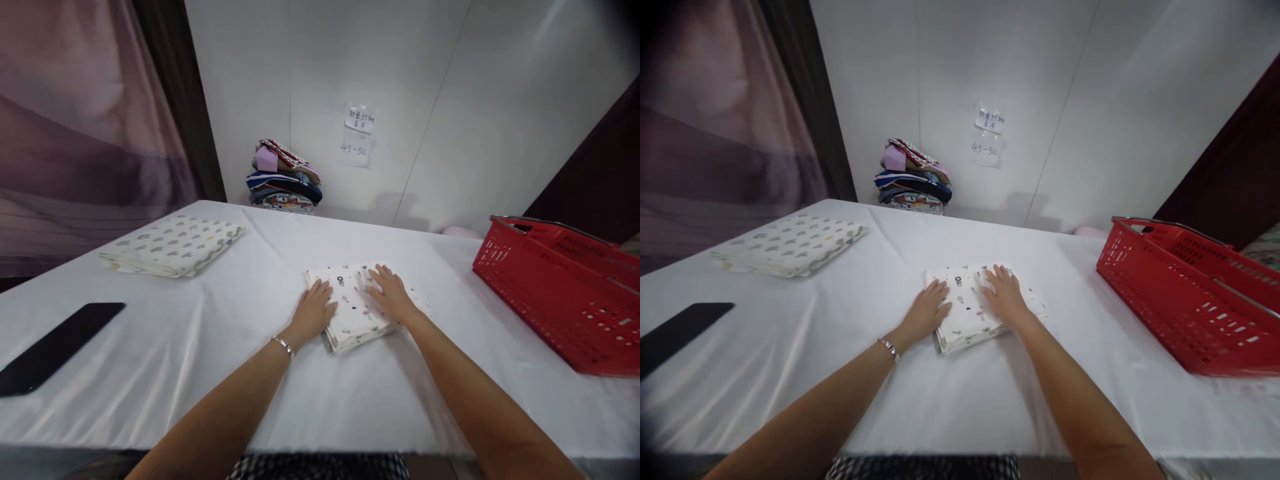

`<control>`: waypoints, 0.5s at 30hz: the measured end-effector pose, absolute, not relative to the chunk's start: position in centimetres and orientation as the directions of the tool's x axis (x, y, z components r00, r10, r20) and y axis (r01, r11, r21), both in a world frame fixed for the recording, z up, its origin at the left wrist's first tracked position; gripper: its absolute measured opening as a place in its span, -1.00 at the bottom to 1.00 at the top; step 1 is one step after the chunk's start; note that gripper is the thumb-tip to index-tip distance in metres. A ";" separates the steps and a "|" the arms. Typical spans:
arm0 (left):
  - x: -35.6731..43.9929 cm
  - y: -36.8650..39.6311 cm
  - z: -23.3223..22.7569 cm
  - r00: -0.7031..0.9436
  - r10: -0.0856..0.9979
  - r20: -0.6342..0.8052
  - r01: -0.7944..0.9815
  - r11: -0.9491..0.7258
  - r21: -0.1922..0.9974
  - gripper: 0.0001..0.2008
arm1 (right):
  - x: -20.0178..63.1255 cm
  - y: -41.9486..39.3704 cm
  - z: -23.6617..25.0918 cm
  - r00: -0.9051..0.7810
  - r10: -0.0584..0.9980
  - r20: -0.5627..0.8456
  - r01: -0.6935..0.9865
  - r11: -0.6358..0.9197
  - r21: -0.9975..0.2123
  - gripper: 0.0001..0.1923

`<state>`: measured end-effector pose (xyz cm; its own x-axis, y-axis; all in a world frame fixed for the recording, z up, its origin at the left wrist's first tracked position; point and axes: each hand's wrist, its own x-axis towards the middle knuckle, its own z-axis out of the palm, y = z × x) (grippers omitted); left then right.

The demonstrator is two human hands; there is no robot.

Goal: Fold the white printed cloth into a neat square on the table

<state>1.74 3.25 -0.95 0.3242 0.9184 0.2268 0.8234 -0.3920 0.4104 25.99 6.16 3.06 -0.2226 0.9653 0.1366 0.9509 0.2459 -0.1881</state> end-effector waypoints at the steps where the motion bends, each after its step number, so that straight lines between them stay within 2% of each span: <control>1: 1.7 3.2 -0.9 0.322 0.921 0.220 0.829 -0.387 0.403 -0.53 | 26.5 7.2 2.8 -0.191 0.975 0.116 0.966 0.208 -0.152 -0.45; 3: 1.7 3.1 -0.8 0.316 0.925 0.211 0.841 -0.376 0.389 -0.53 | 27.9 9.0 2.1 -0.093 0.995 0.027 0.988 0.095 -0.125 -0.42; 6: 1.7 3.0 -0.8 0.304 0.933 0.192 0.853 -0.357 0.381 -0.53 | 29.9 10.2 0.9 -0.017 0.996 -0.082 0.987 0.003 -0.163 -0.37; 11: 1.6 3.2 -0.9 0.311 0.930 0.197 0.831 -0.366 0.419 -0.53 | 30.7 10.4 0.0 -0.033 0.998 -0.051 0.978 0.022 -0.207 -0.36; 15: 1.4 3.5 -1.5 0.315 0.914 0.255 0.792 -0.402 0.460 -0.53 | 30.6 10.4 -0.3 -0.030 0.999 -0.012 0.971 0.026 -0.240 -0.36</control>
